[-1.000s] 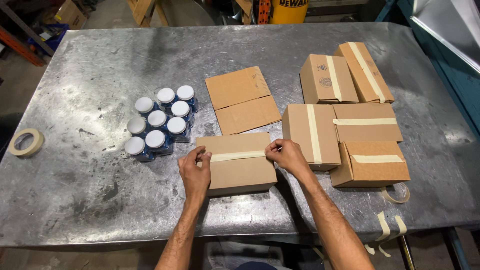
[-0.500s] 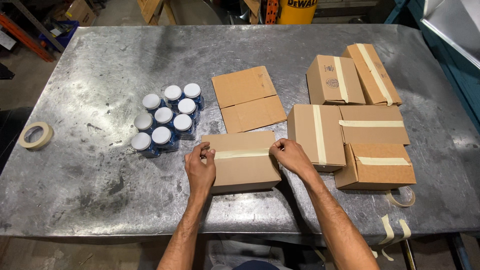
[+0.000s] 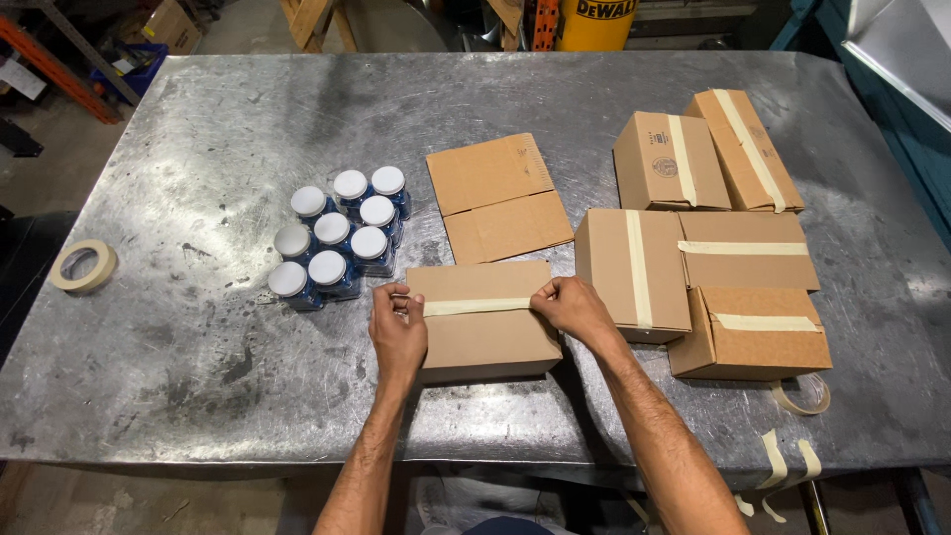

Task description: The person unfolds and assembles small cardboard boxes, applies tape to the bottom, places a blue bottle into one of the boxes, and then tapes the top of another assembled box.

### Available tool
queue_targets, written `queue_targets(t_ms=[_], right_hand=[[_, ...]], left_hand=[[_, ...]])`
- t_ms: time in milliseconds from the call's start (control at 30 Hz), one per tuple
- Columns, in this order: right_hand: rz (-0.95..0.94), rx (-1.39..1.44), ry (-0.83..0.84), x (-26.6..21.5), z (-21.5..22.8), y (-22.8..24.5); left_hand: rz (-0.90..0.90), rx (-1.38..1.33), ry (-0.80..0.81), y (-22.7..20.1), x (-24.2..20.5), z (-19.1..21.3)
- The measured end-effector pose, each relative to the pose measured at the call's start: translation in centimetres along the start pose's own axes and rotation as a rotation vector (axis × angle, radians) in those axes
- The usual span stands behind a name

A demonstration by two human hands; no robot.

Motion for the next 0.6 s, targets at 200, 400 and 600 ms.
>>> queue_targets(t_ms=[200, 400, 600], right_hand=[[0.052, -0.054, -0.071, 2.0, -0.9, -1.7], [0.013, 0.25, -0.117, 0.4, -1.1, -3.7], [0.157, 0.26, -0.271, -0.7, -1.9, -4.0]], left_hand=[[-0.1, 0.113, 0.064, -1.0, -0.7, -0.9], [0.315, -0.133, 0.07, 5.2, -1.2, -0.8], [0.259, -0.2, 0.047, 3.9, -0.7, -0.1]])
Point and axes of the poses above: each hand's wrist, its own x-axis towards the middle knuckle, its own z-axis out of the back of the hand, y = z × x, the point moved 8 cm from there along x, towards the middle knuckle, and after that the axes turned 14 degrees about -z, right-handed, at the moved point
